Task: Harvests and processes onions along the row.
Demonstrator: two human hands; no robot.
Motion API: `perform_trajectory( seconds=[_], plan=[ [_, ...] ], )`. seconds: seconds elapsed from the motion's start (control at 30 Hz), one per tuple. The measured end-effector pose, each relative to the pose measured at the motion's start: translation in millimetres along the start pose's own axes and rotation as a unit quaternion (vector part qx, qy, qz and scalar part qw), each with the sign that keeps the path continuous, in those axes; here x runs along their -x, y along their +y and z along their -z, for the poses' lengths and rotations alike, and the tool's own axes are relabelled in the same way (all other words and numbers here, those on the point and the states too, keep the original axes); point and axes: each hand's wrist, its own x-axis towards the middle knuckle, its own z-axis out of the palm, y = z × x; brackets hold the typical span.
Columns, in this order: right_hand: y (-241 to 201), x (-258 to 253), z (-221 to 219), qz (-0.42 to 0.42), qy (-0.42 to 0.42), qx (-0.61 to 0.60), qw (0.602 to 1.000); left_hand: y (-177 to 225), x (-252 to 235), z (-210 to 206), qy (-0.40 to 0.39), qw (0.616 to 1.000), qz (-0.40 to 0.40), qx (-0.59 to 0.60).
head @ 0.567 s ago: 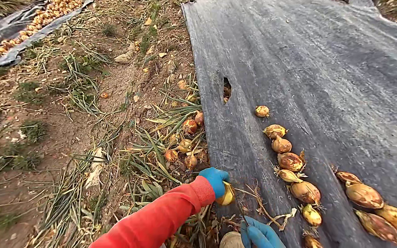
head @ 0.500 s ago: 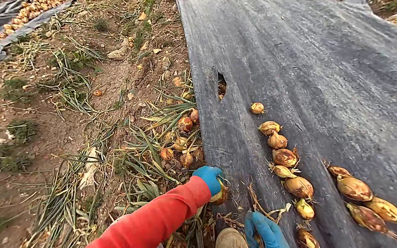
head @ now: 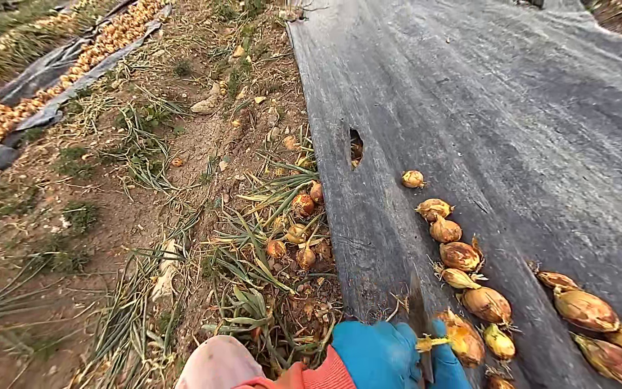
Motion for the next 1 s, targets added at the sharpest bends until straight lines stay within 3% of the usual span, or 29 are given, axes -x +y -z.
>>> perform_trajectory(
  seconds=[0.03, 0.07, 0.2, 0.27, 0.33, 0.4, 0.43, 0.5, 0.53, 0.6, 0.67, 0.73, 0.8, 0.87, 0.93, 1.0],
  plan=[
    [32, -22, 25, 0.033, -0.069, -0.142, 0.987, -2, 0, 3, -0.027, 0.999, 0.001, -0.017],
    [49, -35, 38, 0.04, -0.105, -0.21, 0.971, -5, -2, 5, -0.037, 0.999, -0.005, -0.031],
    [38, -30, 47, 0.111, -0.083, -0.159, 0.978, -18, -11, 13, 0.04, 0.991, -0.124, -0.013],
    [46, -39, 76, 0.176, -0.177, -0.183, 0.951, -10, -9, 18, -0.033, 0.987, -0.154, 0.016],
    [42, -42, 88, 0.172, -0.259, -0.175, 0.934, -13, -7, 17, -0.008, 0.982, -0.185, -0.044],
    [20, -30, 66, 0.15, -0.24, -0.159, 0.946, -34, -22, 34, 0.135, 0.96, -0.173, -0.174],
    [12, -25, 60, 0.15, -0.231, -0.161, 0.948, -49, -37, 51, 0.179, 0.952, -0.114, -0.222],
    [3, -29, 73, 0.186, -0.224, -0.209, 0.934, -84, -73, 88, 0.112, 0.933, 0.069, -0.336],
    [-2, -36, 88, 0.215, -0.202, -0.215, 0.931, -109, -90, 91, 0.082, 0.917, 0.108, -0.374],
    [-11, -38, 100, 0.232, -0.062, -0.204, 0.949, -158, -111, 68, -0.023, 0.904, 0.069, -0.421],
    [-19, -31, 78, 0.141, 0.113, -0.1, 0.979, -202, -127, 26, -0.146, 0.902, -0.012, -0.407],
    [2, -36, 72, 0.052, 0.137, 0.01, 0.989, -232, -139, -3, -0.176, 0.913, -0.008, -0.367],
    [26, -41, 63, 0.016, 0.133, 0.064, 0.989, -224, -134, -7, -0.155, 0.947, 0.033, -0.28],
    [50, -47, 55, -0.013, 0.114, 0.077, 0.99, -179, -106, -6, -0.095, 0.986, 0.056, -0.121],
    [66, -57, 51, -0.032, 0.047, 0.082, 0.995, -124, -71, -6, -0.033, 0.997, 0.012, 0.069],
    [62, -54, 37, -0.044, -0.027, 0.076, 0.996, -78, -44, -9, -0.03, 0.991, -0.03, 0.131]
  ],
)
